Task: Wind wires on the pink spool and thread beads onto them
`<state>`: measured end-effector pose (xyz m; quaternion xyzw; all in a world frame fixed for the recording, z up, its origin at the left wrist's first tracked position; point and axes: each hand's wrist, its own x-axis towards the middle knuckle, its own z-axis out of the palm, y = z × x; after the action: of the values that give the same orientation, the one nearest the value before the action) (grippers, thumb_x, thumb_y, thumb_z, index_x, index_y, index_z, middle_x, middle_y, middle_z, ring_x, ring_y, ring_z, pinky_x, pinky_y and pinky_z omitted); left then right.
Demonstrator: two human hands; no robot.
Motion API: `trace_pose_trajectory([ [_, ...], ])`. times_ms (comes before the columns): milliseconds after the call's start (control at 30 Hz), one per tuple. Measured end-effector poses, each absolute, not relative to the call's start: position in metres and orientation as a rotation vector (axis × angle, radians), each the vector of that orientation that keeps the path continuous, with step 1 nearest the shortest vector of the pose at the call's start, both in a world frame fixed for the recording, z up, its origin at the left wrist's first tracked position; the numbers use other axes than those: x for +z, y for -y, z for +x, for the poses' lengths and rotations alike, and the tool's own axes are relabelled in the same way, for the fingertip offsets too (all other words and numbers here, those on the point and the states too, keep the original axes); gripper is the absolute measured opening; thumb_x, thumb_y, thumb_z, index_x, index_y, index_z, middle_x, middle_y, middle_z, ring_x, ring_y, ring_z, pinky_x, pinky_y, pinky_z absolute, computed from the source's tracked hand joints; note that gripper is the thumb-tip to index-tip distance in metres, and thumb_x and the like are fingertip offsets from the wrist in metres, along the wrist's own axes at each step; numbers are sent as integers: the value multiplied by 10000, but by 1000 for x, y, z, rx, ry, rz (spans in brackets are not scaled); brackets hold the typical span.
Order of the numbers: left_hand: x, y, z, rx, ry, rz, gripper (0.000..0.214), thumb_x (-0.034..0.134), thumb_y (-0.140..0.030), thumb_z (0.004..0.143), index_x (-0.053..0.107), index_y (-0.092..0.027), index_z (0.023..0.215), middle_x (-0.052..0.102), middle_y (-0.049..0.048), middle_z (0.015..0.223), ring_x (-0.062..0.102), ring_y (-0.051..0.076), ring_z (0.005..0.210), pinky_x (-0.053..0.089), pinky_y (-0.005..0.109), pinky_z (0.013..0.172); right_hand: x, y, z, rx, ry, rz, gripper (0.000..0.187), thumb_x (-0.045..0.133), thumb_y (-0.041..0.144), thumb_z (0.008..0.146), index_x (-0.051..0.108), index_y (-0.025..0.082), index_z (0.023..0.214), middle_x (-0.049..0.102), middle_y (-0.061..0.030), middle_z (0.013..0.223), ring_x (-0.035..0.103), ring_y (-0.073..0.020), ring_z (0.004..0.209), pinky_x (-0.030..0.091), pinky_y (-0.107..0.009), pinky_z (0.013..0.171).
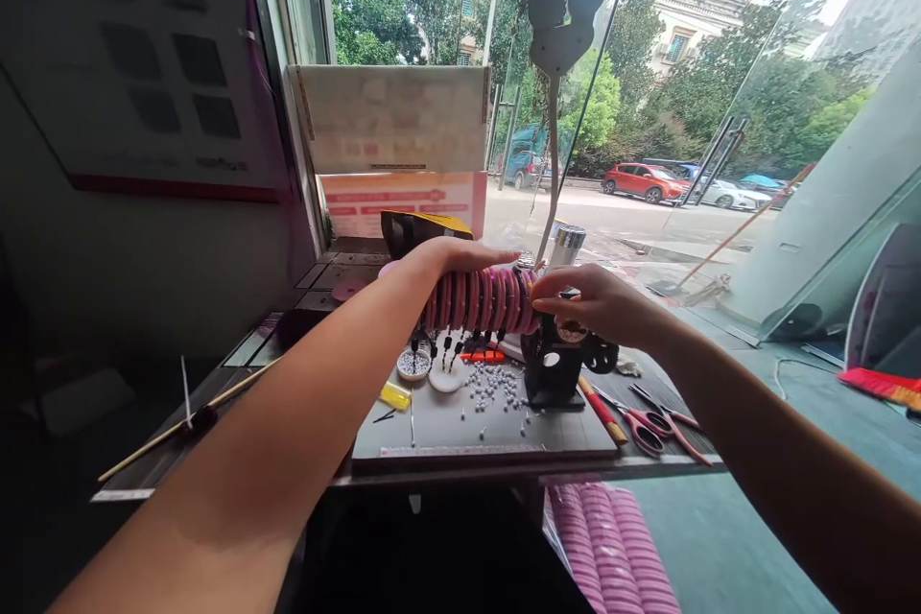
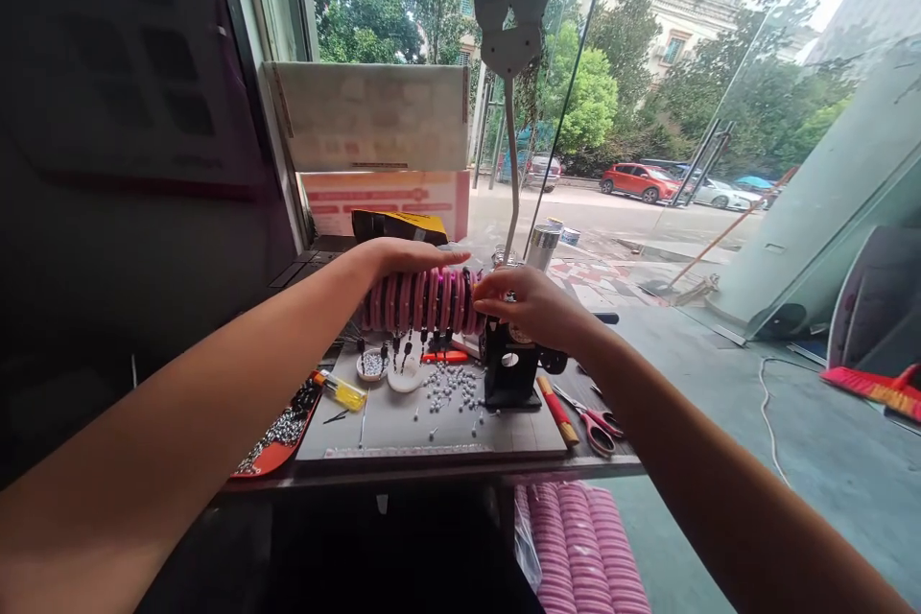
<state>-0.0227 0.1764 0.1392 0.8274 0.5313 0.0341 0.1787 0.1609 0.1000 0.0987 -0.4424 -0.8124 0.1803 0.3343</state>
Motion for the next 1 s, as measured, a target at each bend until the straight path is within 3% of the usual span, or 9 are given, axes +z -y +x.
trace_pose_trajectory([
  [133,139,-177,-21,47,-1462,2212,821,372,-733,720,407,-196,1341,360,118,1438,424,295,1243,369,389,985,98,-102,162,451,2147,-1148,243,577,393,703,654,163,713,601,-11,680,519,-123,630,404,-272,616],
  [300,140,-177,-21,37,-1454,2148,791,408,-728,710,492,-170,1264,491,145,1335,532,301,1128,422,383,928,100,-104,162,445,2166,-1164,241,577,399,687,647,168,700,594,-1,653,510,-119,614,391,-276,609],
  [433,141,-175,-20,44,-1448,2189,724,415,-697,733,519,-191,1240,560,132,1265,476,310,1191,418,383,933,101,-103,162,435,2167,-1181,246,571,403,685,648,170,704,573,2,635,500,-118,602,387,-277,604],
  [633,140,-175,-20,37,-1434,2156,723,423,-677,736,516,-161,1233,478,138,1348,525,302,1134,427,378,929,100,-98,159,325,2179,-1189,217,588,375,699,649,167,689,592,-10,641,507,-123,613,382,-269,593],
  [800,141,-178,-21,-6,-1398,2192,753,422,-698,716,489,-181,1259,376,125,1427,421,316,1235,347,411,1009,97,-96,158,349,2128,-1158,223,621,373,671,653,153,657,600,-28,643,519,-133,615,399,-268,584],
  [1000,139,-180,-20,2,-1400,2170,767,414,-711,702,517,-162,1227,474,141,1350,474,320,1179,385,387,961,95,-97,152,368,2050,-1203,140,627,289,617,633,150,600,583,-10,582,504,-127,587,393,-262,576],
])
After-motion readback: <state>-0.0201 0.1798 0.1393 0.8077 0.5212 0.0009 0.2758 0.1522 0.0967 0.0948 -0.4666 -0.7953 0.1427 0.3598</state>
